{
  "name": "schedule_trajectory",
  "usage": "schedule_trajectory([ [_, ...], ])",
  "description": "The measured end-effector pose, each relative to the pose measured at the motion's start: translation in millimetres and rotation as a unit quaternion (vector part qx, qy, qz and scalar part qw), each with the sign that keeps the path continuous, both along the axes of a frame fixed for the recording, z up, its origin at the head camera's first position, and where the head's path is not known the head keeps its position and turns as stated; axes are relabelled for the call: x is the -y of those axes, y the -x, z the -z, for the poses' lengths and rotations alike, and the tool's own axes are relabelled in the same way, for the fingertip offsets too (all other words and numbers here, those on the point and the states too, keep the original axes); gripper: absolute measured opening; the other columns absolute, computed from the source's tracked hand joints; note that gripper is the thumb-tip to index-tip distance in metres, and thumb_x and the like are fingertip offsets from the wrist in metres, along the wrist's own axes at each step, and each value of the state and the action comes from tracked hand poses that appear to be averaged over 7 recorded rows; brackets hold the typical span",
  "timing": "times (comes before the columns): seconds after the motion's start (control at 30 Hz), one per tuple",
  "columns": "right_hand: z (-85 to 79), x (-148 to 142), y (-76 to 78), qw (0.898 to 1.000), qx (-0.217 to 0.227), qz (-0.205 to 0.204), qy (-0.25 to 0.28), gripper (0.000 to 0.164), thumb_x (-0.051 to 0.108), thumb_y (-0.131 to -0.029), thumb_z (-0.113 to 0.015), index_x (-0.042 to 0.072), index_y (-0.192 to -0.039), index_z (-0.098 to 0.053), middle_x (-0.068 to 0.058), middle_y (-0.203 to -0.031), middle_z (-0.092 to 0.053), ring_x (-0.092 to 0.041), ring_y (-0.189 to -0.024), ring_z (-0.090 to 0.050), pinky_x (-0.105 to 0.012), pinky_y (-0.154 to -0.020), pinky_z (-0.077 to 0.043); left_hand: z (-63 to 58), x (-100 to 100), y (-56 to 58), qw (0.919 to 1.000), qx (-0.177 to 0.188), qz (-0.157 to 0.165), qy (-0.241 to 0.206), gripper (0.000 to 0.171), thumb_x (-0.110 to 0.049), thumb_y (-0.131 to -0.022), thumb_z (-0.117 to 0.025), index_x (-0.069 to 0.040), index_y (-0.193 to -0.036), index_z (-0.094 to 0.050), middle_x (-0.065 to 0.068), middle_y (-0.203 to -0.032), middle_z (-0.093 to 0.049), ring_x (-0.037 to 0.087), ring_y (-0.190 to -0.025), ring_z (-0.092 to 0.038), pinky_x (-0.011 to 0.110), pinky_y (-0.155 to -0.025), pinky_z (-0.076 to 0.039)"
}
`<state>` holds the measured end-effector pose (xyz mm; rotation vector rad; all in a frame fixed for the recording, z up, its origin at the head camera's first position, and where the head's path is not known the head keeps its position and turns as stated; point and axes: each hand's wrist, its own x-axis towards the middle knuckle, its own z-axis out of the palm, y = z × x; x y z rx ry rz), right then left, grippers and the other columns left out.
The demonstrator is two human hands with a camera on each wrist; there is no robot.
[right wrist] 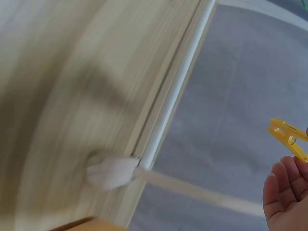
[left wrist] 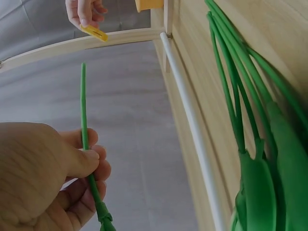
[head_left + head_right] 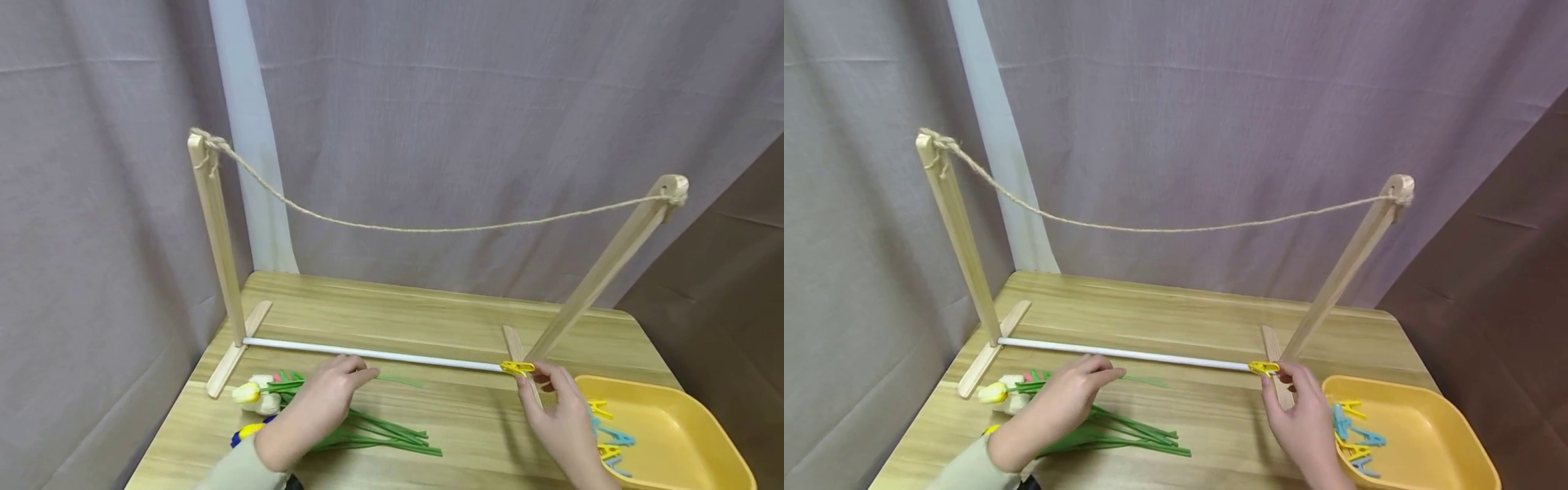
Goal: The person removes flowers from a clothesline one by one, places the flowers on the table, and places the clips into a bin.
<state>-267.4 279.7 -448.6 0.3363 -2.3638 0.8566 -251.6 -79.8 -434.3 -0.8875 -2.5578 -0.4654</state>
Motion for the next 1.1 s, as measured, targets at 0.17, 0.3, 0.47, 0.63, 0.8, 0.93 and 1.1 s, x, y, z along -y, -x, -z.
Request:
schedule_trajectory([
  [0.17, 8.0, -15.8, -8.0, 0.998, 0.031, 0.051, -0.003, 0.028, 0.013, -0.076, -0.070, 0.006, -0.101, -0.060, 0.002, -0.086, -0.056, -0.013, -0.077, -0.049, -0.018, -0.068, -0.038, 7.9, -4.5, -1.2, 0.9997, 0.007, 0.009, 0.020, 0.051, 0.018, -0.070, -0.051, -0.013, -0.106, -0.065, -0.005, -0.088, -0.055, 0.009, -0.078, -0.050, 0.025, -0.070, -0.044],
  [0.3, 12.8, -31.1, -11.3, 0.996, 0.043, 0.082, -0.010, 0.031, 0.016, -0.077, -0.069, 0.005, -0.104, -0.058, -0.001, -0.087, -0.056, -0.015, -0.077, -0.048, -0.018, -0.068, -0.038, 12.7, -8.7, -2.4, 0.9990, 0.028, 0.015, 0.032, 0.048, 0.018, -0.070, -0.054, -0.013, -0.105, -0.066, -0.004, -0.087, -0.056, 0.009, -0.077, -0.050, 0.023, -0.070, -0.045],
  [0.47, 14.5, -52.2, -14.1, 0.991, 0.043, 0.126, 0.008, 0.033, 0.016, -0.076, -0.071, 0.003, -0.104, -0.060, -0.002, -0.088, -0.057, -0.014, -0.077, -0.047, -0.022, -0.068, -0.036, 20.6, -14.8, -3.1, 0.9971, 0.051, 0.021, 0.053, 0.049, 0.017, -0.068, -0.055, -0.015, -0.105, -0.066, -0.005, -0.089, -0.056, 0.009, -0.078, -0.050, 0.021, -0.068, -0.045],
  [0.63, 16.8, -68.7, -18.5, 0.982, 0.072, 0.173, 0.024, 0.033, 0.018, -0.077, -0.069, 0.004, -0.105, -0.060, -0.004, -0.093, -0.055, -0.011, -0.080, -0.045, -0.018, -0.066, -0.036, 32.5, -19.9, -4.4, 0.9959, 0.055, 0.024, 0.068, 0.047, 0.014, -0.066, -0.056, -0.015, -0.102, -0.067, -0.006, -0.087, -0.056, 0.009, -0.077, -0.051, 0.022, -0.068, -0.044],
  [0.8, 18.2, -81.6, -23.0, 0.968, 0.108, 0.223, 0.039, 0.034, 0.021, -0.079, -0.066, 0.004, -0.108, -0.058, -0.005, -0.097, -0.053, -0.009, -0.082, -0.044, -0.012, -0.067, -0.034, 46.7, -24.6, -6.4, 0.9944, 0.042, 0.030, 0.092, 0.039, 0.009, -0.066, -0.060, -0.017, -0.095, -0.068, -0.007, -0.082, -0.055, 0.008, -0.075, -0.050, 0.023, -0.068, -0.043],
  [0.93, 18.7, -92.0, -24.6, 0.965, 0.116, 0.234, 0.035, 0.036, 0.021, -0.079, -0.066, 0.002, -0.109, -0.057, -0.009, -0.097, -0.054, -0.016, -0.085, -0.045, -0.012, -0.069, -0.031, 56.4, -28.0, -9.9, 0.9926, 0.048, 0.036, 0.105, 0.035, 0.006, -0.064, -0.060, -0.018, -0.088, -0.067, -0.009, -0.078, -0.054, 0.006, -0.071, -0.049, 0.023, -0.064, -0.042],
  [1.1, 19.5, -103.3, -26.2, 0.960, 0.136, 0.244, 0.016, 0.039, 0.023, -0.080, -0.064, -0.001, -0.110, -0.057, -0.016, -0.097, -0.056, -0.031, -0.089, -0.048, -0.032, -0.076, -0.037, 64.6, -31.1, -15.1, 0.9916, 0.063, 0.041, 0.106, 0.026, 0.001, -0.068, -0.061, -0.020, -0.084, -0.067, -0.012, -0.075, -0.053, 0.004, -0.068, -0.048, 0.021, -0.060, -0.041],
])
